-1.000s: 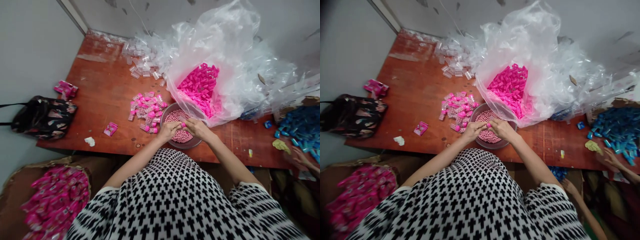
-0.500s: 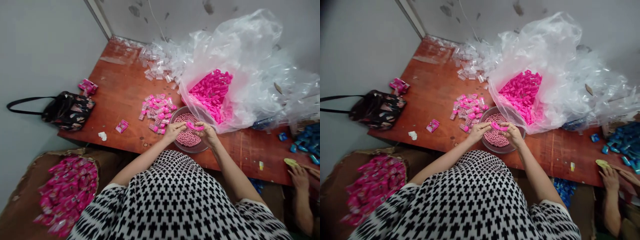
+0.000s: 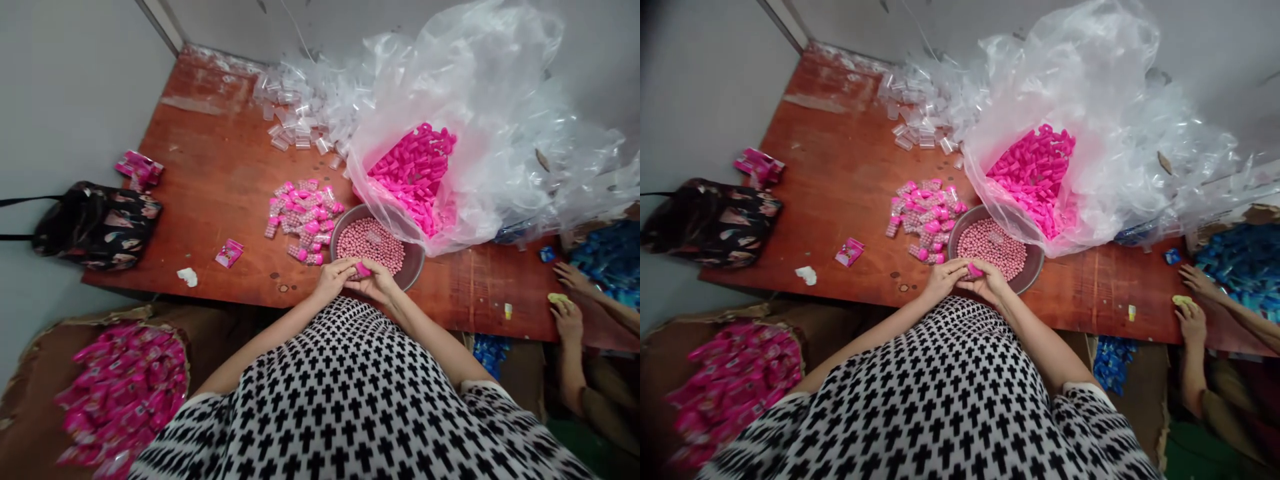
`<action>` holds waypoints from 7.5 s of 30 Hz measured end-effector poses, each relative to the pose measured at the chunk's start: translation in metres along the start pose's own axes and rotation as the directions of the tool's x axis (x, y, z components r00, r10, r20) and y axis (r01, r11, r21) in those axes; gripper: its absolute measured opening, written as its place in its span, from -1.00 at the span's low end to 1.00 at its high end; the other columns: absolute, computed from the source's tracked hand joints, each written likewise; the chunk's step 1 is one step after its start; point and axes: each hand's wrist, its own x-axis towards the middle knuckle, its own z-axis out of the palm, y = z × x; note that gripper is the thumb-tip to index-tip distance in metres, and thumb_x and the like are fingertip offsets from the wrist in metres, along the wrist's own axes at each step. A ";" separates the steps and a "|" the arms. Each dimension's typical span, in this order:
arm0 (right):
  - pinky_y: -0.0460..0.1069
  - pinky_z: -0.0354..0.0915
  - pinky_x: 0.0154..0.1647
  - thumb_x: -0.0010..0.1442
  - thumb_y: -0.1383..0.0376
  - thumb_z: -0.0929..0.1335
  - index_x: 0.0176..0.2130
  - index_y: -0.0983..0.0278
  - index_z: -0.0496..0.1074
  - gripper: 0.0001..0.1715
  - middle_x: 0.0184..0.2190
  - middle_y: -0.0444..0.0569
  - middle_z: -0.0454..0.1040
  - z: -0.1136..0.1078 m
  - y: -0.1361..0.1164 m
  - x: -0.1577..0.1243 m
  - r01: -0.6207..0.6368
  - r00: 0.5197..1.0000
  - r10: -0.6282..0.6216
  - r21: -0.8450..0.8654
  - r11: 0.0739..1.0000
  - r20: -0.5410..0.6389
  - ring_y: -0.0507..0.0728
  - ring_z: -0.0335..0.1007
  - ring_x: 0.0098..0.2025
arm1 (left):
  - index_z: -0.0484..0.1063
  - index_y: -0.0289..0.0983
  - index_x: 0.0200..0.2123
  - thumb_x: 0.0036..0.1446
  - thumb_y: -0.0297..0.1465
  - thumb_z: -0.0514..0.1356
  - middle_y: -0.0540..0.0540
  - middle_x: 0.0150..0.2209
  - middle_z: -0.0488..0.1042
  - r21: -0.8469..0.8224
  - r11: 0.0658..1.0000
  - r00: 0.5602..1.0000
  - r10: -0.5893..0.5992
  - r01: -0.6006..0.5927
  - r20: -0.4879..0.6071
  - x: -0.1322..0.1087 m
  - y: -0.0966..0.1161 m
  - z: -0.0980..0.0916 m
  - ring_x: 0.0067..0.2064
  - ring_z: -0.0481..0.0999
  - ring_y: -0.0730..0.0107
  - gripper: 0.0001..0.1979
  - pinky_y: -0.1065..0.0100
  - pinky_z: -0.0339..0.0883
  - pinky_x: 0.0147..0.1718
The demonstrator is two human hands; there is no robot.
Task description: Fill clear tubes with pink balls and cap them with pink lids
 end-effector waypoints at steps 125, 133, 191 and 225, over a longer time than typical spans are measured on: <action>0.03 0.29 -0.10 0.26 0.16 0.22 -0.03 0.24 0.41 -0.64 -0.18 0.00 0.49 -0.047 -0.170 0.012 0.423 0.692 -0.569 -0.888 -0.178 0.444 0.13 0.40 -0.15 | 0.51 -0.30 -0.11 -0.17 -0.18 0.35 -0.13 -0.18 0.58 -0.304 0.924 0.971 -0.236 0.232 0.025 0.098 0.014 0.012 -0.23 0.55 0.24 -0.47 0.17 0.46 -0.19; 0.12 0.23 0.09 0.19 0.28 0.27 0.14 0.16 0.30 -0.49 0.04 -0.03 0.43 -0.009 -0.139 -0.020 0.471 0.814 -0.228 -0.837 -0.278 0.534 0.18 0.37 0.02 | 0.57 -0.23 -0.20 -0.04 -0.26 0.29 -0.12 -0.14 0.58 0.010 0.999 0.993 0.043 -0.045 0.109 0.082 0.029 0.003 -0.08 0.52 0.18 -0.69 0.18 0.32 0.00; 0.03 0.28 -0.19 0.22 0.19 0.31 -0.14 0.28 0.44 -0.73 -0.35 0.02 0.42 -0.019 -0.090 -0.021 0.487 0.715 -0.477 -0.854 -0.185 0.511 0.11 0.32 -0.28 | 0.59 -0.23 -0.25 0.00 -0.26 0.28 -0.12 -0.20 0.60 0.068 0.990 0.989 0.116 -0.122 0.087 0.058 0.027 0.014 -0.16 0.57 0.23 -0.76 0.22 0.42 -0.10; 0.04 0.44 -0.23 -0.13 0.21 0.44 -0.43 0.26 0.45 -0.78 -0.47 -0.13 0.50 0.051 -0.050 0.066 0.057 0.998 -0.059 -0.186 0.981 -0.006 0.06 0.42 -0.35 | 0.57 -0.23 -0.21 0.09 -0.33 0.17 -0.13 -0.13 0.57 0.132 0.988 0.967 0.110 -0.081 -0.231 0.052 0.009 -0.048 -0.06 0.53 0.24 -0.76 0.13 0.32 0.06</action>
